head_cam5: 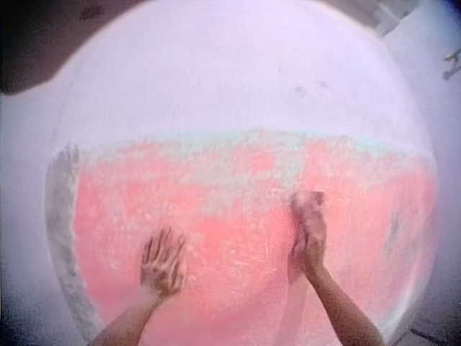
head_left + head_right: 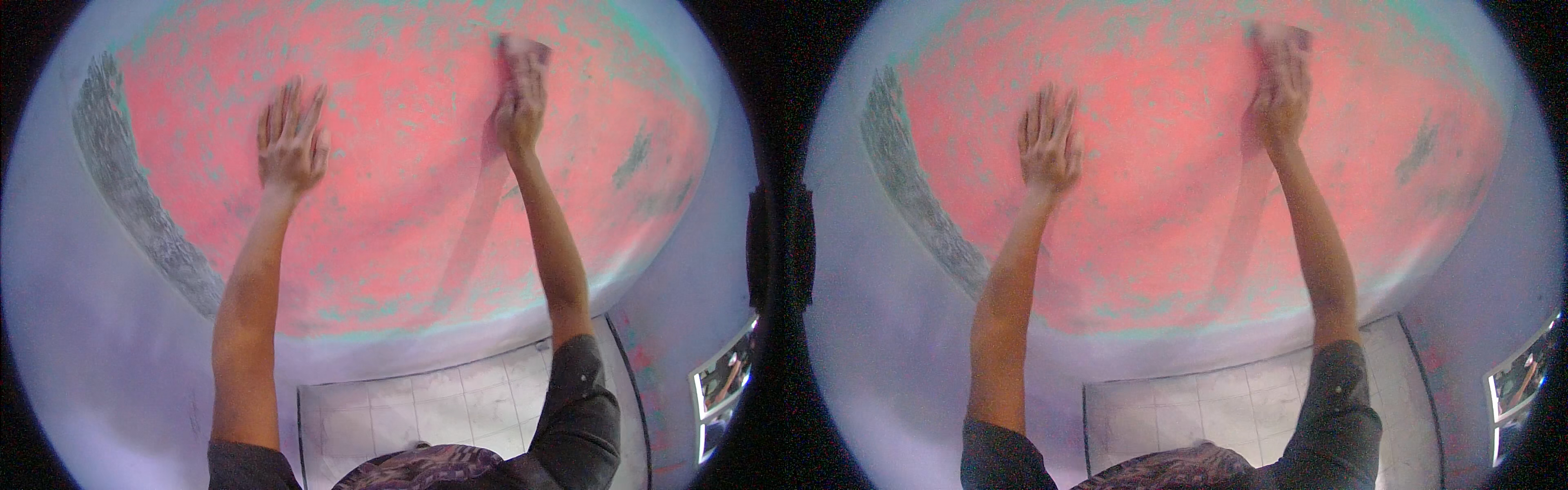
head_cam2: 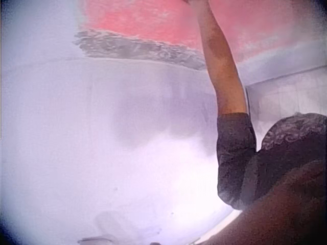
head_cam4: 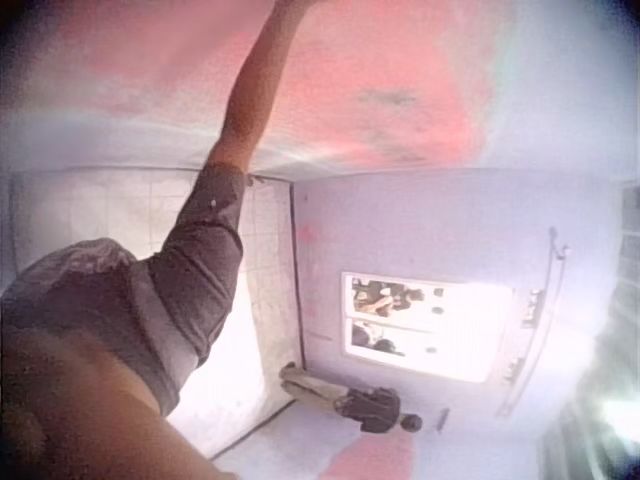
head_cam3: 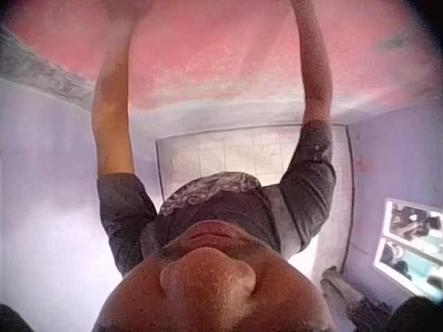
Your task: The person sands a large pinkish curved surface using a sanding block held in the right hand while the left hand stabilizes the surface. The person moves the sanding block in repetitive strokes across the surface.
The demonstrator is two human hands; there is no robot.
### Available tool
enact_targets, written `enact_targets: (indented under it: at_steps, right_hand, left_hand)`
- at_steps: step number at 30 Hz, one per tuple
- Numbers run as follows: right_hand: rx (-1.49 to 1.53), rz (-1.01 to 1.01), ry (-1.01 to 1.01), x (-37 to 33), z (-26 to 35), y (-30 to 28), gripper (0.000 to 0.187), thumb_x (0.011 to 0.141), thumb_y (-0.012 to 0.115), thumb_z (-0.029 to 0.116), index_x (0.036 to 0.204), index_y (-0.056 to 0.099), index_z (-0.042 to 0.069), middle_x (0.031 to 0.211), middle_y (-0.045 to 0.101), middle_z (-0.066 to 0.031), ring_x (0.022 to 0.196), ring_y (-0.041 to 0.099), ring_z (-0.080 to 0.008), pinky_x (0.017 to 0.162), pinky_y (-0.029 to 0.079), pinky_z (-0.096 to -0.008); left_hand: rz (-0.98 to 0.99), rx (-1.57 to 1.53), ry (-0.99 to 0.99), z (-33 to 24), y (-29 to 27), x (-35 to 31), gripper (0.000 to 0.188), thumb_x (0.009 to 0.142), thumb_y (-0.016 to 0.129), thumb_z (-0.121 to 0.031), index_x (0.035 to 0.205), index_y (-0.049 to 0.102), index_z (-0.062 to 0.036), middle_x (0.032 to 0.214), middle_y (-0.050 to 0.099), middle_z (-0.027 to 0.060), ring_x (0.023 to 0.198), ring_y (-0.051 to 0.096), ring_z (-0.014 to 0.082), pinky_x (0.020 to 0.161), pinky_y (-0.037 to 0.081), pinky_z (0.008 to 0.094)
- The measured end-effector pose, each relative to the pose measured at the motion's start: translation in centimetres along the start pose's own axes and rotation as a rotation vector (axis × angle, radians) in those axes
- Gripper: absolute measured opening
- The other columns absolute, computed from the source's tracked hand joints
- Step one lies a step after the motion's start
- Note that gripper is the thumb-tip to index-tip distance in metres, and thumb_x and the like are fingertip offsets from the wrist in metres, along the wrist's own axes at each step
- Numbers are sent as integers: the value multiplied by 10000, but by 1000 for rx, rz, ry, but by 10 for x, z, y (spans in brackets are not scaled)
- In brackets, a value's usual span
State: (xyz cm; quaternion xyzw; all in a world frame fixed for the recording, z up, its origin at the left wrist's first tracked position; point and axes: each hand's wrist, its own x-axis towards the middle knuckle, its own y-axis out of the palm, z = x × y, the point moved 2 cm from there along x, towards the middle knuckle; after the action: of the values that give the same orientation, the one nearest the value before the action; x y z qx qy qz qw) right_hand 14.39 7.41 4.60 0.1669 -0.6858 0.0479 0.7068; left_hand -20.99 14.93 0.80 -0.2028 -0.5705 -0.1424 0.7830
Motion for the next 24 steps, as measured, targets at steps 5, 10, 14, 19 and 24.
enact_targets:
  at_steps: [5,10,14,19,24]
  right_hand:
    - [-31,163,-182,-67,57,41,554,895,564,73,1444,566,147,1536,493,-144,1472,384,-372,1220,263,-551]
    - [197,617,-765,-109,73,36,464,904,610,156,1366,627,128,1474,567,-113,1430,463,-312,1190,351,-474]
    - [-67,266,-409,-41,8,9,441,891,587,89,1325,662,120,1399,634,-104,1351,545,-324,1088,450,-474]
    - [-184,-61,-97,-38,21,28,493,914,608,183,1406,613,165,1476,560,-132,1425,451,-373,1126,338,-542]
    - [193,226,-461,-59,78,48,429,837,669,86,1264,679,128,1407,597,-126,1344,528,-362,1122,442,-507]
  left_hand:
    - [-26,19,23,0,3,4,635,990,486,-376,1605,330,-336,1681,269,75,1527,290,315,1243,214,519]
    - [-16,3,9,-1,0,0,643,981,509,-387,1600,345,-325,1684,262,73,1530,280,321,1242,217,518]
    - [-48,3,16,3,3,0,653,974,527,-377,1599,346,-323,1685,258,72,1531,278,321,1241,221,515]
    - [-39,-37,9,-7,5,2,657,944,526,-339,1585,397,-270,1658,312,137,1509,314,377,1219,227,561]
    - [-59,-26,30,-8,2,4,656,937,533,-320,1579,409,-272,1656,322,124,1504,321,382,1211,242,563]
